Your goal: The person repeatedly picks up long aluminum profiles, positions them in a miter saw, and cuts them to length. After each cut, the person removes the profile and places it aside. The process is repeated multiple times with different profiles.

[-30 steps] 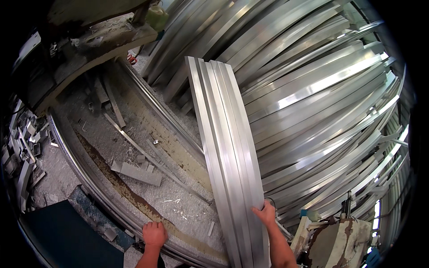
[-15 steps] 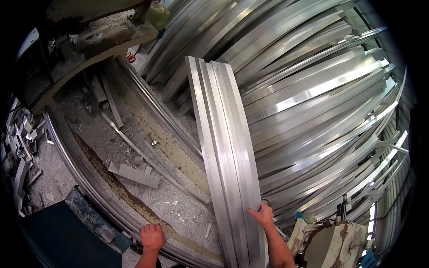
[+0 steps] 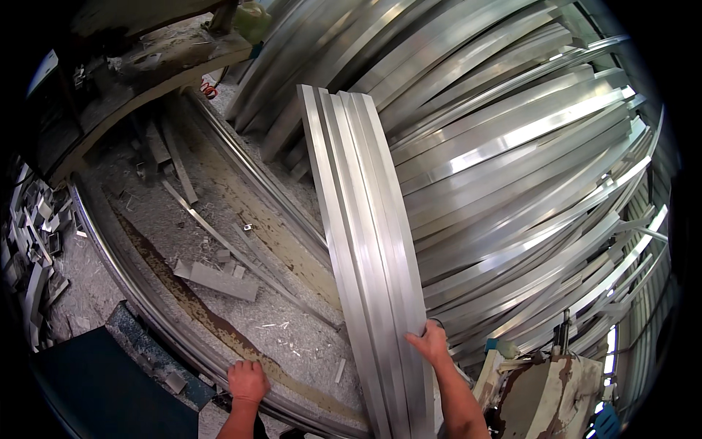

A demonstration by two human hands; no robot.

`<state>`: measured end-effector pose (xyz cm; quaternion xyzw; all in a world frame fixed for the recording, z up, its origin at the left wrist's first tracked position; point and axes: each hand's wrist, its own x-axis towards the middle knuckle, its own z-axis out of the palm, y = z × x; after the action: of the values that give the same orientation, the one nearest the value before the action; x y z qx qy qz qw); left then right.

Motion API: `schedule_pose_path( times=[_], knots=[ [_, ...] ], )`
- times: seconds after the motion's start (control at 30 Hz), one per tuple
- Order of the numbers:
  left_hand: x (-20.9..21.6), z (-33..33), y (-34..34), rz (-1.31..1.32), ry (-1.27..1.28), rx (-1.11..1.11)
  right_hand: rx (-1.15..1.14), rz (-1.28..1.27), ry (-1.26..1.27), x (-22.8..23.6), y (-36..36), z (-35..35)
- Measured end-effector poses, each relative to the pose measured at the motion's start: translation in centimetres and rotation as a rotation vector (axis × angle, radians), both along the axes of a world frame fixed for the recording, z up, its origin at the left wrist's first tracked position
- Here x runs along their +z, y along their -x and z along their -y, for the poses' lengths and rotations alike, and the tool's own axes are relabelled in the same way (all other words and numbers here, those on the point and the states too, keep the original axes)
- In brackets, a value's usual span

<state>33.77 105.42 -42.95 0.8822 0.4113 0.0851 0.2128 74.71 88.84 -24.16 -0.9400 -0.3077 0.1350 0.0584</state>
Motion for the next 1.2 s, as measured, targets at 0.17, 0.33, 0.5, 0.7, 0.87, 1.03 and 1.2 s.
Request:
schedule_pose_path(
  times=[0.17, 0.33, 0.5, 0.7, 0.87, 1.03, 1.2],
  knots=[
    [0.2, -0.3, 0.1, 0.000, 0.011, -0.008, -0.006, 0.004, 0.015, 0.0, 0.2, -0.2],
    [0.3, 0.0, 0.1, -0.011, 0.006, -0.015, -0.029, -0.050, -0.081, -0.1, 0.6, 1.1],
    [-0.2, 0.6, 0.0, -0.030, -0.015, -0.023, -0.084, -0.052, -0.095, 0.2, 5.6, 10.8],
    [0.3, 0.6, -0.3, -0.064, -0.002, -0.009, -0.459, -0.219, 0.167, 2.3, 15.6, 33.4],
    [7.2, 9.3, -12.6, 0.245, -0.096, -0.299, -0.464, -0.161, 0.174, -1.4, 22.2, 54.1],
    [23.7, 38.6, -24.1, 0.320, -0.039, -1.388, -0.450, -0.080, -0.008, 1.3, 25.9, 64.9],
    [19.1, 51.6, -22.5, -0.063, -0.159, -1.696, -0.494, -0.052, 0.131, -0.5, 31.2, 73.9]
  ],
)
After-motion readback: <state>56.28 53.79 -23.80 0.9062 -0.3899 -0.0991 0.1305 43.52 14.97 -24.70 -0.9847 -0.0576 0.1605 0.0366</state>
